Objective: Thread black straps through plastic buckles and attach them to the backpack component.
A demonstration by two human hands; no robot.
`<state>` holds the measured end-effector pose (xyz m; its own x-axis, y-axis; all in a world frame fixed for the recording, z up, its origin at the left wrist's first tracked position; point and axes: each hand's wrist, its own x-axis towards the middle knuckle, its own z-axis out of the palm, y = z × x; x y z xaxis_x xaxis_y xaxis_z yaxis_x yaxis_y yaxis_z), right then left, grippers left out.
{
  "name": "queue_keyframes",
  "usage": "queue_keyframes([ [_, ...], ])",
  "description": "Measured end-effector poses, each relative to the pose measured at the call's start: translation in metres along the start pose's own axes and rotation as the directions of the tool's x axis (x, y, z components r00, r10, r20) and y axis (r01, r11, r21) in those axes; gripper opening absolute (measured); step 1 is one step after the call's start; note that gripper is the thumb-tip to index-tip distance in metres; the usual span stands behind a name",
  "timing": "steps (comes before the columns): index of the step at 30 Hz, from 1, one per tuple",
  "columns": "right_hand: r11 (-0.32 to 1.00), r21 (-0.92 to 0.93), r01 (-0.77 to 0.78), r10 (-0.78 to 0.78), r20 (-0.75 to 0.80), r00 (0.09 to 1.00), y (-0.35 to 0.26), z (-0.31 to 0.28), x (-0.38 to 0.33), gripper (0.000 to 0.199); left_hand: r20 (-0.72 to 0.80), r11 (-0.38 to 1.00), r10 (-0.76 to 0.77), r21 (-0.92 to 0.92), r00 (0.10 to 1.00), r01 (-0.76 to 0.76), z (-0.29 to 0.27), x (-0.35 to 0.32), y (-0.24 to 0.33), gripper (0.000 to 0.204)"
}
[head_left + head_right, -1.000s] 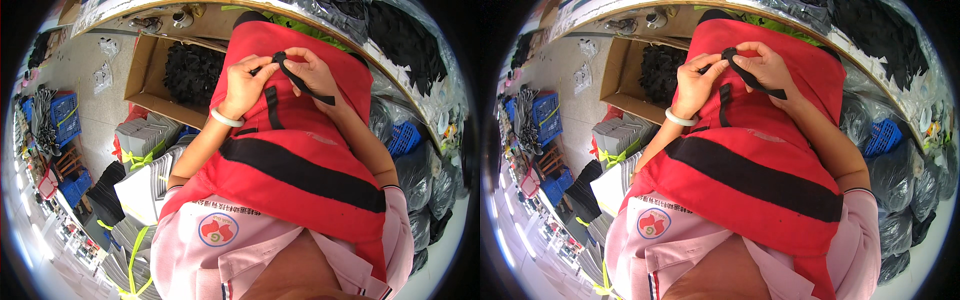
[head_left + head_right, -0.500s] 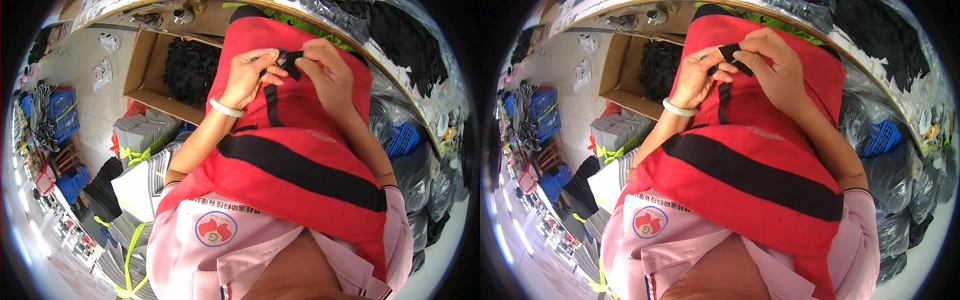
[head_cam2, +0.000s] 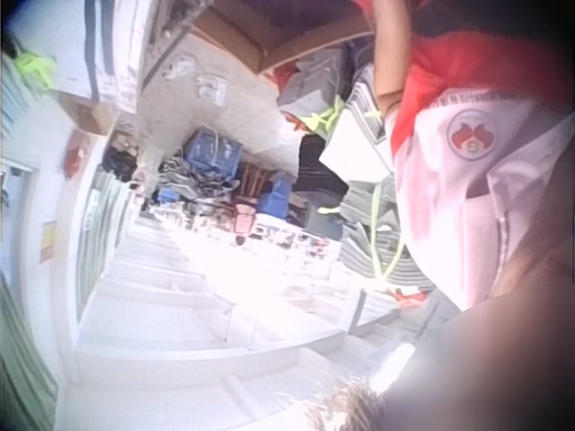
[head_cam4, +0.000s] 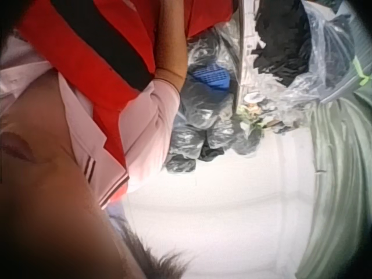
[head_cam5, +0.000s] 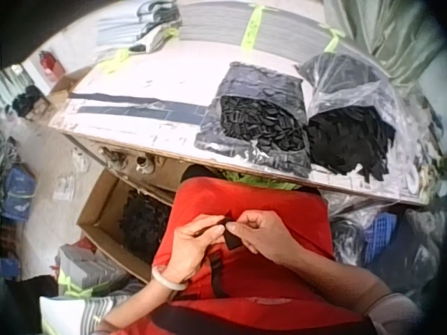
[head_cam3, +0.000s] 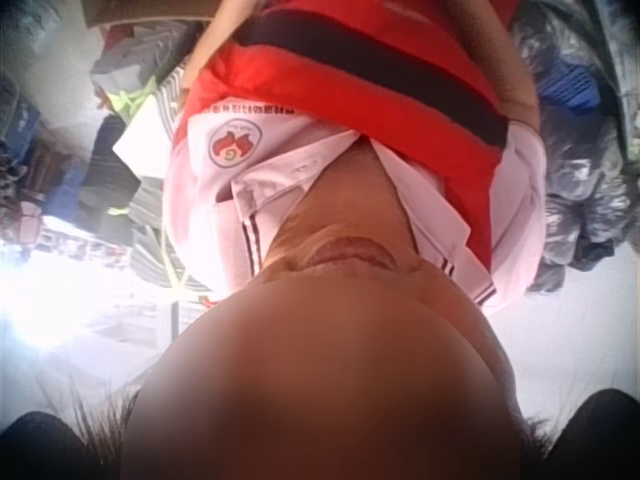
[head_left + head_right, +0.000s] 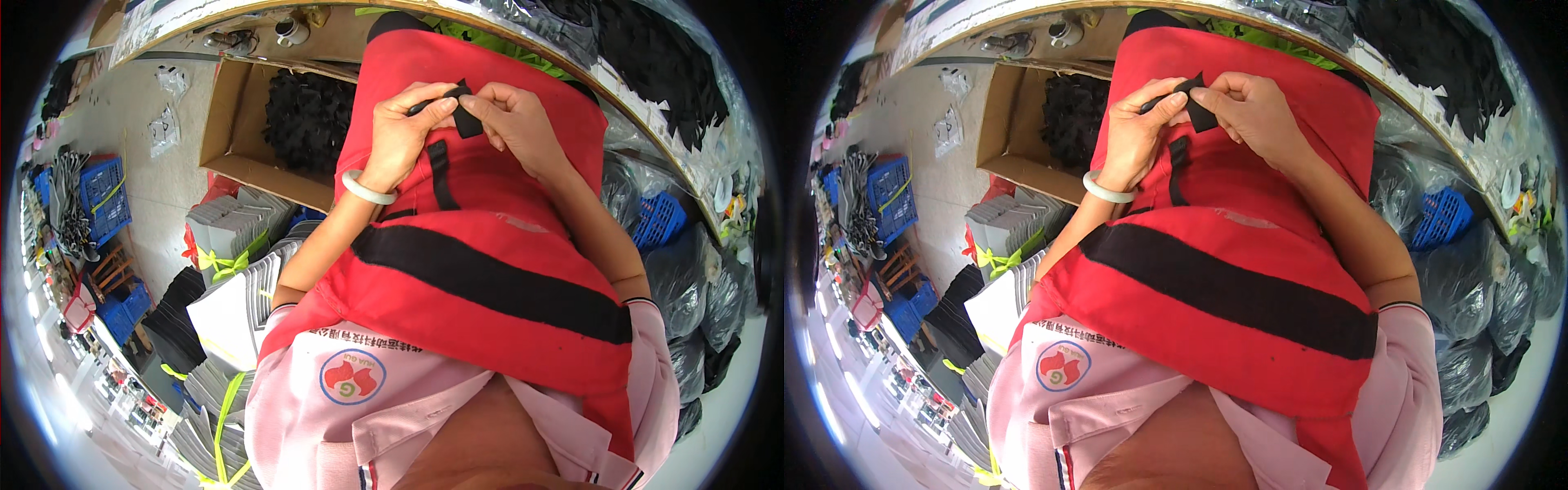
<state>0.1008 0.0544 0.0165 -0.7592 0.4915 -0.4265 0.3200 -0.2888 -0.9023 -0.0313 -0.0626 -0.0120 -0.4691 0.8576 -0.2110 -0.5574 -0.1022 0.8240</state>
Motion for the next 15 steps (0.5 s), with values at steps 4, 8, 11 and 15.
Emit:
queue_keyframes([
  [4,0.988,0.096,0.124,-0.115,-0.09,0.989,-0.001,0.005,-0.001,0.021,0.02,1.0,-0.014,0.025,1.0,0.013,-0.008,0.0,-0.003,0.018],
  [8,0.997,0.078,-0.016,0.007,0.113,0.994,-0.008,-0.011,0.001,0.021,0.103,0.937,0.144,0.304,0.984,-0.169,-0.004,-0.007,0.004,0.017],
  [11,0.995,0.042,-0.096,0.083,0.244,0.966,-0.005,-0.021,0.003,0.021,0.174,0.855,0.191,0.454,0.966,-0.251,-0.002,-0.012,0.008,0.017],
  [15,0.999,-0.047,0.017,-0.009,0.157,0.988,-0.006,-0.024,0.004,0.019,0.274,0.815,0.231,0.47,0.934,-0.339,-0.001,-0.016,0.016,0.017],
])
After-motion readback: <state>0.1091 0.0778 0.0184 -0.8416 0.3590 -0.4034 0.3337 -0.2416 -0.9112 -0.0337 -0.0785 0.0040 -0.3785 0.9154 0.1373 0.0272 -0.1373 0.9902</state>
